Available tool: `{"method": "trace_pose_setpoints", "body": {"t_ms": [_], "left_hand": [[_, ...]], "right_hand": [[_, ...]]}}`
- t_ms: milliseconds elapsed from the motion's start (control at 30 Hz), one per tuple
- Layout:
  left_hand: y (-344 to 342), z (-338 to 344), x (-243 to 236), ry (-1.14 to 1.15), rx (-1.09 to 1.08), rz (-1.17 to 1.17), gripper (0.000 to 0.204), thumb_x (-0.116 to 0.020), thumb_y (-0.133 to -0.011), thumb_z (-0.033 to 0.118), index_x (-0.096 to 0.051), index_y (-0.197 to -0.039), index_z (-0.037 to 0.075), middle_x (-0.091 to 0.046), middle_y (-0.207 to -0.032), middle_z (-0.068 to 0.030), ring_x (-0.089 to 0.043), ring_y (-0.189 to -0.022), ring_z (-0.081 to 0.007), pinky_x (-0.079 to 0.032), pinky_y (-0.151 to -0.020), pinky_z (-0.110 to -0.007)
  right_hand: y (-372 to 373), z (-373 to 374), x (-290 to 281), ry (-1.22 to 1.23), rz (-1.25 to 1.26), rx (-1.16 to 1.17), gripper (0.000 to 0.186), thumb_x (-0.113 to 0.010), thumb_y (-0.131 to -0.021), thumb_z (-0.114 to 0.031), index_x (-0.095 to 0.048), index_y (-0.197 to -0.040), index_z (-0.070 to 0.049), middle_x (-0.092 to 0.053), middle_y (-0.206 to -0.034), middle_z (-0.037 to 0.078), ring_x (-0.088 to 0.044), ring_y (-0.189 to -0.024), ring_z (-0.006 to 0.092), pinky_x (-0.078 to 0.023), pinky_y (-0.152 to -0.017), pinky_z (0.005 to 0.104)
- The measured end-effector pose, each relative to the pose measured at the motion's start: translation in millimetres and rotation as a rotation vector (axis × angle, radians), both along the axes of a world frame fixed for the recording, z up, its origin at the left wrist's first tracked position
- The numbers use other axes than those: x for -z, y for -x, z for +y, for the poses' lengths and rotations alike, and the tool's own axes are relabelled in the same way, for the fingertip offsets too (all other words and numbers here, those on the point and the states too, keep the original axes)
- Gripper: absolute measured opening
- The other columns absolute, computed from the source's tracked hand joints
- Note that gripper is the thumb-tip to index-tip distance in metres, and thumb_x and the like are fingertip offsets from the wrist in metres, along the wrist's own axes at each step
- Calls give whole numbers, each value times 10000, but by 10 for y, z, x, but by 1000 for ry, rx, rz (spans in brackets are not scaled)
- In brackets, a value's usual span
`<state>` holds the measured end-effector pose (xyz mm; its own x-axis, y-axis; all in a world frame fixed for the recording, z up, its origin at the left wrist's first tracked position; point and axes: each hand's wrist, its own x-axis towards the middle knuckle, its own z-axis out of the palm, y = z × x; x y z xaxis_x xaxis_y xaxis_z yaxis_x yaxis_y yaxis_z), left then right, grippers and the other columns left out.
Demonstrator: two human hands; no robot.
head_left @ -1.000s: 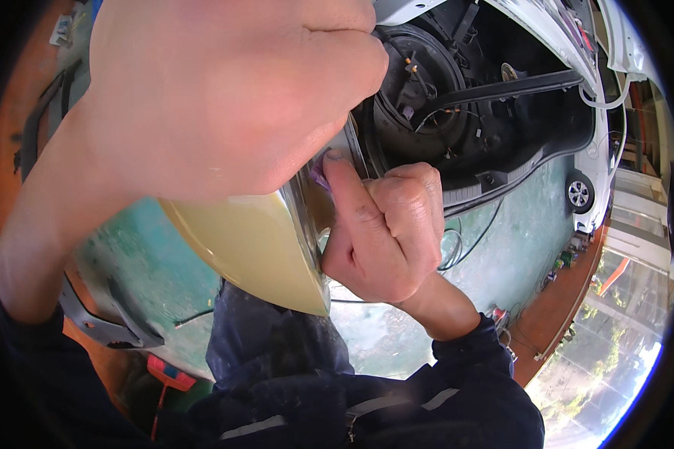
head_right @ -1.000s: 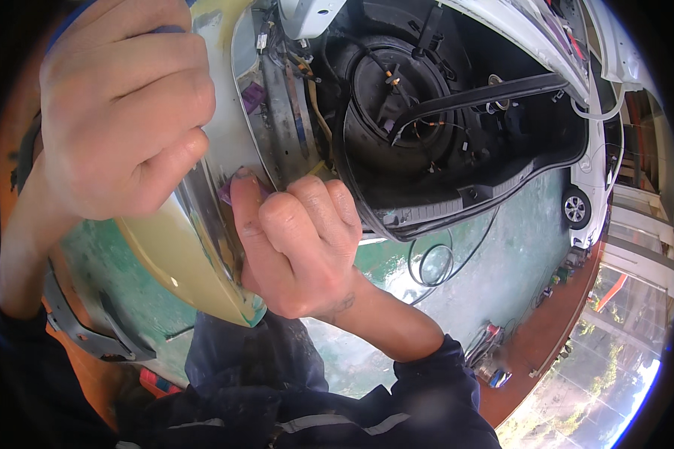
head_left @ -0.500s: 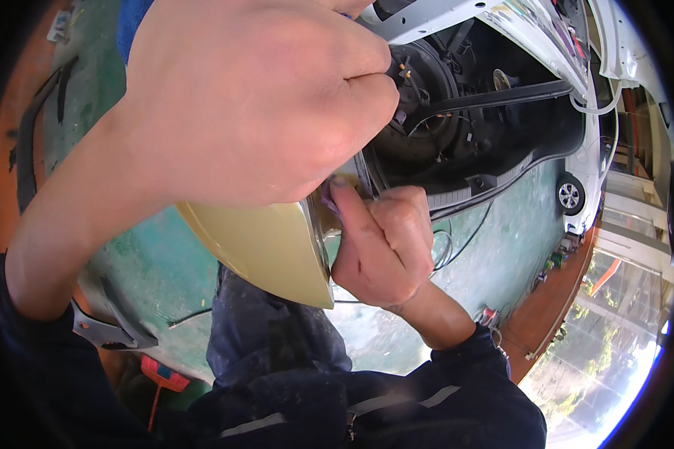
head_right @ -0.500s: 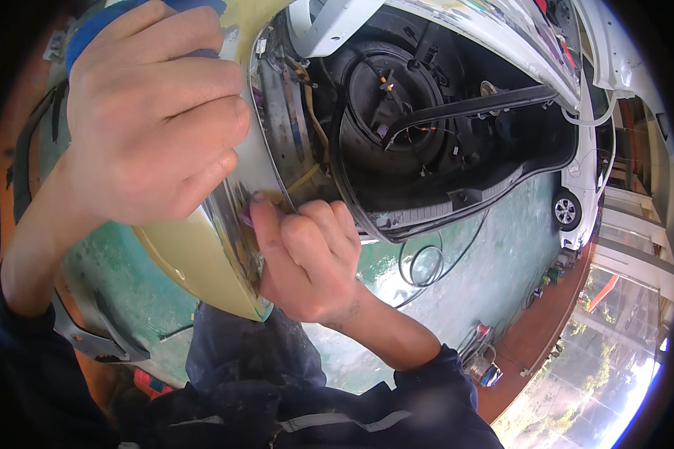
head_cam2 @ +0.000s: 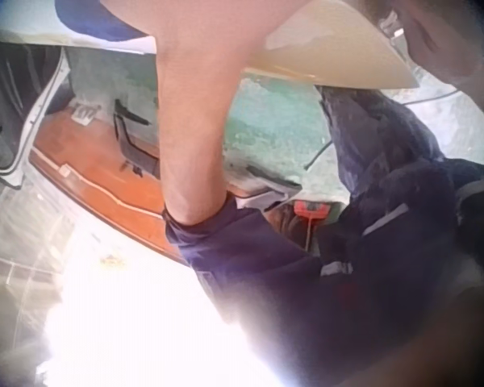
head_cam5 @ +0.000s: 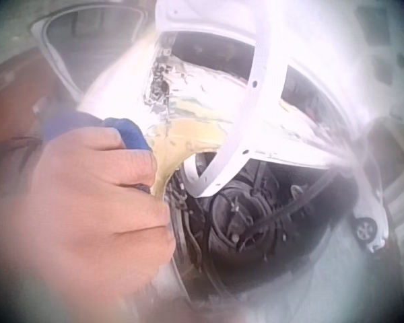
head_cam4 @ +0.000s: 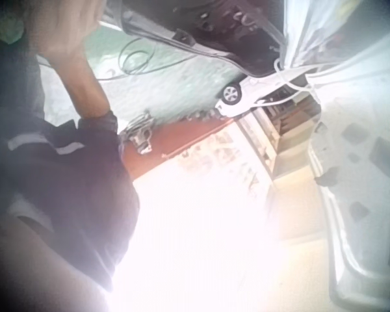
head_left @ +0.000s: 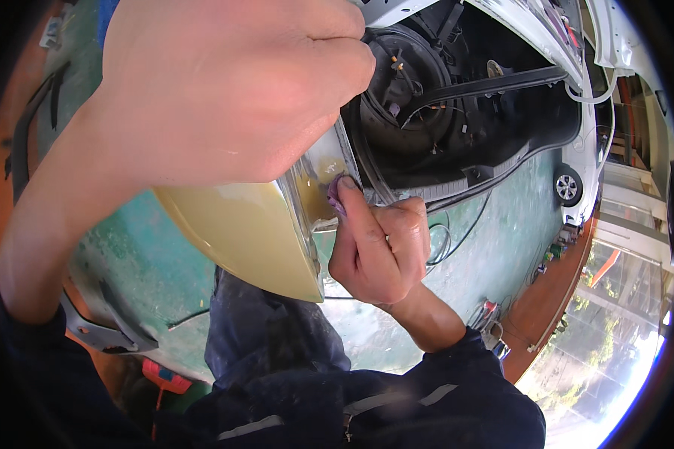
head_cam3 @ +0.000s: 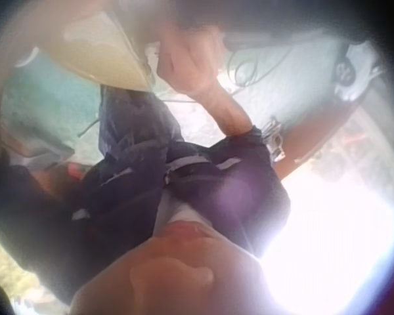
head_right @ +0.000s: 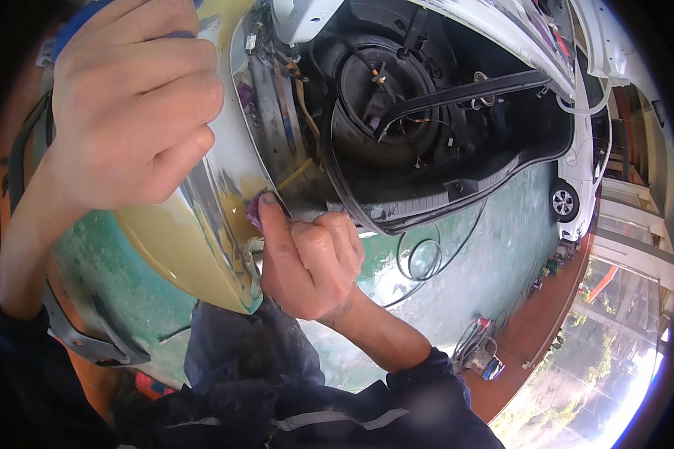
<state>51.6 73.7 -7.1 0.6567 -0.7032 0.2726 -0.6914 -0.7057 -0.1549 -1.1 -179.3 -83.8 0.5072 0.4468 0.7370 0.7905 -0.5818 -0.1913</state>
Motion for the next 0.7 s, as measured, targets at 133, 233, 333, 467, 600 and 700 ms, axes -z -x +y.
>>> {"method": "trace_pose_setpoints", "body": {"t_ms": [133,233,333,467,600,700], "left_hand": [[15,-9,15,6,-3,-2,316,-668,-850,140,-676,-1151,47,-723,-1104,-156,-695,-1050,-352,-554,-949,-460],[-21,8,2,8,-9,-10,320,-670,-847,142,-676,-1153,48,-723,-1106,-155,-694,-1051,-352,-553,-949,-459],[19,-5,-7,8,0,-6,325,-672,-844,145,-676,-1154,50,-723,-1108,-154,-694,-1052,-351,-552,-948,-457],[7,-4,15,9,-6,-8,331,-675,-840,148,-676,-1157,52,-723,-1111,-153,-693,-1053,-350,-551,-948,-456],[16,-13,3,17,3,-2,337,-679,-837,151,-676,-1159,54,-723,-1114,-152,-692,-1055,-349,-550,-947,-454],[-9,0,-11,18,-4,-6,341,-681,-834,153,-676,-1161,56,-723,-1117,-152,-692,-1056,-349,-549,-947,-453]], "right_hand": [[-228,145,-151,24,-7,-65,435,-792,-583,183,-804,-1004,78,-474,-720,48,-423,-576,175,-334,-489,300],[-73,-7,-67,37,1,-53,447,-770,-547,183,-796,-983,91,-443,-705,56,-384,-533,172,-299,-456,297],[-85,-22,-23,29,-68,-78,482,-713,-500,136,-782,-977,117,-413,-699,59,-388,-509,165,-290,-429,287],[-255,99,-56,55,-97,-109,489,-686,-484,94,-778,-963,128,-381,-699,50,-417,-513,154,-321,-428,276],[-130,-21,-130,121,-18,-84,433,-713,-577,187,-797,-992,96,-441,-696,61,-454,-527,169,-358,-450,269],[-303,211,-215,52,5,-131,434,-743,-594,180,-805,-1012,80,-452,-711,51,-445,-517,163,-356,-445,267]]}}
